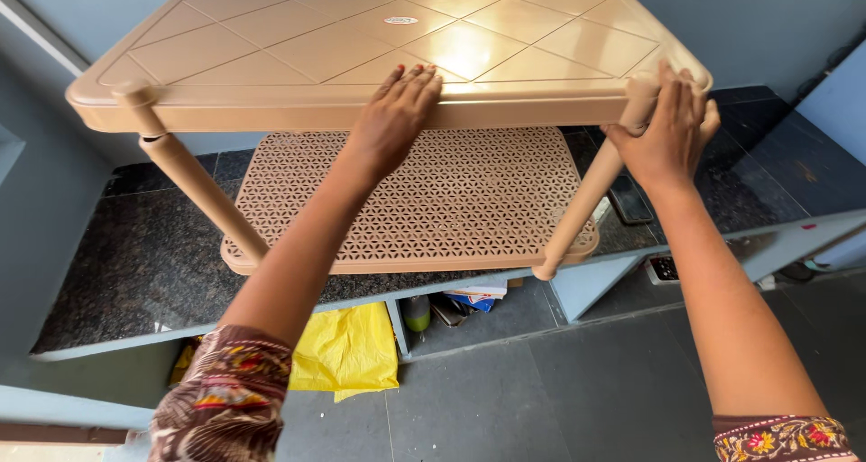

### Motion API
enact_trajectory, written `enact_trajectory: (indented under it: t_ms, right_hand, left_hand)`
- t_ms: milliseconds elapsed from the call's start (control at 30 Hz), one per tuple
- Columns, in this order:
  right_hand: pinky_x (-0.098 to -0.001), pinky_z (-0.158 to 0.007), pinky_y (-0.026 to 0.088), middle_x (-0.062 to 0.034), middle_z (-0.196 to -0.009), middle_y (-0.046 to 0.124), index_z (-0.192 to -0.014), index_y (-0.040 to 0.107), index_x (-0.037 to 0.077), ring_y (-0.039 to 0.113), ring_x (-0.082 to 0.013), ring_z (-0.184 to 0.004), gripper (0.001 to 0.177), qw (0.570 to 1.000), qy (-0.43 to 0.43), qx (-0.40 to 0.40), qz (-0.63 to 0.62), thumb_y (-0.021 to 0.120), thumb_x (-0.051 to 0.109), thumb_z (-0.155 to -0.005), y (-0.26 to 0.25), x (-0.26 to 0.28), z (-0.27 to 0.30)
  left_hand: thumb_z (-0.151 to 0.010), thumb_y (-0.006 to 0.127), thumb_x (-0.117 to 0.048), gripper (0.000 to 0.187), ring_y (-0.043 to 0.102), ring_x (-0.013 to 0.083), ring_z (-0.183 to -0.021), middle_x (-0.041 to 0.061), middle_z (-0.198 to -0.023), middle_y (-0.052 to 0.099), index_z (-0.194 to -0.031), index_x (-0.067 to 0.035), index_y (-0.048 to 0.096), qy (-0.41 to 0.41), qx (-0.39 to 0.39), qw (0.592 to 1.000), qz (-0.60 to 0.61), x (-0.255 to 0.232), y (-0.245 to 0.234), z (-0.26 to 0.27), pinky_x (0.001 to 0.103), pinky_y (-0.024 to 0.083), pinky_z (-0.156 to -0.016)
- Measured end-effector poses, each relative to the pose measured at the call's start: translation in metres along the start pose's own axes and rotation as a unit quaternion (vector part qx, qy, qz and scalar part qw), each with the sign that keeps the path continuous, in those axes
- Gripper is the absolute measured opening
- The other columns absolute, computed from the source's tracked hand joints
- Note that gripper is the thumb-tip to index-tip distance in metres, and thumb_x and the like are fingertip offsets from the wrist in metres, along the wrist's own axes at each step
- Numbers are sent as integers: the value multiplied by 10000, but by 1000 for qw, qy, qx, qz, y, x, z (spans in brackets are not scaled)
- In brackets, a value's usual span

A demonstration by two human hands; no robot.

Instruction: The person disassembles a beige plastic two-tier table by hand. They lift and remove the top tier, then detach the four cylindrical legs from the lower tier, placing the removed parts aside.

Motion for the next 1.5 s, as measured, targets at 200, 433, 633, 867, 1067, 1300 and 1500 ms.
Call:
enact_trajectory:
  t_ms: [200, 433, 633, 867, 1067, 1300, 1500]
  right_hand:
    - [-500, -1164, 367, -202, -1255, 717, -1403, 568, 24, 639, -337, -1247, 867, 999, -36, -28, 4, 990, 385, -738, -25, 34, 17]
    - [-499, -1121, 382, -208, -1226, 717, -1388, 626, 3, 645, -331, -1206, 871, 999, -28, -39, -21, 1004, 417, -722, -46, 76, 20]
    - [-490, -1070, 379, -193, -1211, 725, -1385, 628, -11, 636, -326, -1188, 910, 999, -3, -37, -13, 982, 457, -689, -48, 114, 32]
    - [-493, -1125, 375, -196, -1257, 720, -1433, 583, -21, 638, -331, -1189, 824, 999, -30, -24, -10, 907, 386, -794, -67, 158, 42]
    - [-464, -1286, 349, -203, -1509, 584, -1588, 423, 34, 511, -365, -1478, 792, 935, -133, 97, -313, 747, 390, -959, -115, 168, 67]
    - [-489, -1196, 370, -237, -1499, 540, -1465, 475, -3, 463, -419, -1425, 824, 977, -134, 45, -162, 843, 166, -747, -115, 192, 80]
    - [-434, -1157, 498, -142, -1393, 674, -1327, 639, 55, 599, -354, -1374, 525, 991, -97, -26, -89, 781, -65, -836, -109, 206, 73]
  left_hand:
    - [-1056, 356, -9, 474, 385, 280, -1501, 168, -1585, 445, -1527, -22, 408, -7, 9, 1000, -2, 14, -22, 29, 422, 184, -1286]
    - [-931, 417, 121, 643, 337, 354, -1512, 246, -1615, 397, -1567, 42, 363, -46, 2, 999, 7, -29, -29, 18, 416, 189, -1289]
    - [-873, 575, -71, 642, 435, 364, -1455, 251, -1532, 453, -1475, 69, 400, -15, -99, 993, 61, -137, -38, -16, 452, 293, -1236]
    - [-967, 584, -23, 434, 495, 332, -1424, 232, -1465, 565, -1391, 49, 533, -11, -108, 993, 42, -129, -45, -7, 427, 327, -1251]
    - [-959, 544, -17, 436, 495, 287, -1433, 182, -1479, 563, -1394, 4, 544, -18, -100, 993, 59, -91, -78, 52, 429, 311, -1257]
    - [-1022, 532, -78, 333, 501, 299, -1430, 161, -1452, 608, -1351, -33, 560, -8, -122, 985, 121, -64, -123, 114, 454, 314, -1256]
    - [-952, 528, -10, 439, 435, 307, -1461, 159, -1484, 559, -1390, -28, 518, -51, -85, 990, 99, -61, -160, 132, 457, 311, -1237]
Point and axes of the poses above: each hand's wrist, its own z-axis away from the middle knuckle, its own y-axis out of the palm, x = y × z, the point moved 9 cm from there along -z, towards the middle knuckle
